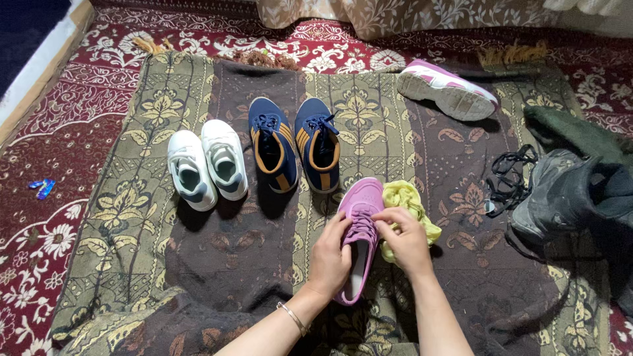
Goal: The person sits on a patterned rug and re-laces a blue sneaker with orange accents, threading the laces through the eyelets and tying a knot. The person then picks up a pink sneaker and begins to adjust its laces.
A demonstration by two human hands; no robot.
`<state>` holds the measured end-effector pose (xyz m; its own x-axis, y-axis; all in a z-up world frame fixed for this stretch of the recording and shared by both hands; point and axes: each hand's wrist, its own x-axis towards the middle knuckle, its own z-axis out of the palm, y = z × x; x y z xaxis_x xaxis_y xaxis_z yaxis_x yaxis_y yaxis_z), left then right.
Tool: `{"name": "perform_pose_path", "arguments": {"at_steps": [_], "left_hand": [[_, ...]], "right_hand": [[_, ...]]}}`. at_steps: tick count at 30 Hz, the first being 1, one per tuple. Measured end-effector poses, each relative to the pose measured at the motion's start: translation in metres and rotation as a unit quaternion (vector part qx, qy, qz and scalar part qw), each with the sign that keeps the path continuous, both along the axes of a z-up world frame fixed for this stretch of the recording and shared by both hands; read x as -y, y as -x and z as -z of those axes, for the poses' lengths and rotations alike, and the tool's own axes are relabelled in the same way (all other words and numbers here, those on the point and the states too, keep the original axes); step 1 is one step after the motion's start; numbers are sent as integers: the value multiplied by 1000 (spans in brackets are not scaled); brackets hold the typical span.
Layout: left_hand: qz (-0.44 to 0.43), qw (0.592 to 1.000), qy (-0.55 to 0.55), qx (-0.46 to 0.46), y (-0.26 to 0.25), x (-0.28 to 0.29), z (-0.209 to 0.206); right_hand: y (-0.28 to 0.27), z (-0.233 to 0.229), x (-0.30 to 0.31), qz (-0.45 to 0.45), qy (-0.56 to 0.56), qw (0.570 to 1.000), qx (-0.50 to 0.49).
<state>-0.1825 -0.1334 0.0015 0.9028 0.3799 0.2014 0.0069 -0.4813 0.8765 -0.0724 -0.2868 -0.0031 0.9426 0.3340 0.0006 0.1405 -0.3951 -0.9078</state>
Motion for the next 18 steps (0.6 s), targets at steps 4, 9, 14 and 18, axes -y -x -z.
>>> {"name": "perform_pose_path", "arguments": {"at_steps": [4, 9, 14, 18], "left_hand": [[-2, 998, -5, 64, 2, -2, -7], [5, 992, -35, 119, 5, -1, -10], [17, 989, -35, 146, 4, 0, -11], [-1, 990, -42, 138, 2, 3, -7]], "right_hand": [[4, -23, -6, -67, 18, 997, 22], [7, -51, -2, -96, 73, 993, 7], [13, -55, -7, -63, 103, 993, 18], [12, -50, -8, -10, 61, 998, -19]]}}
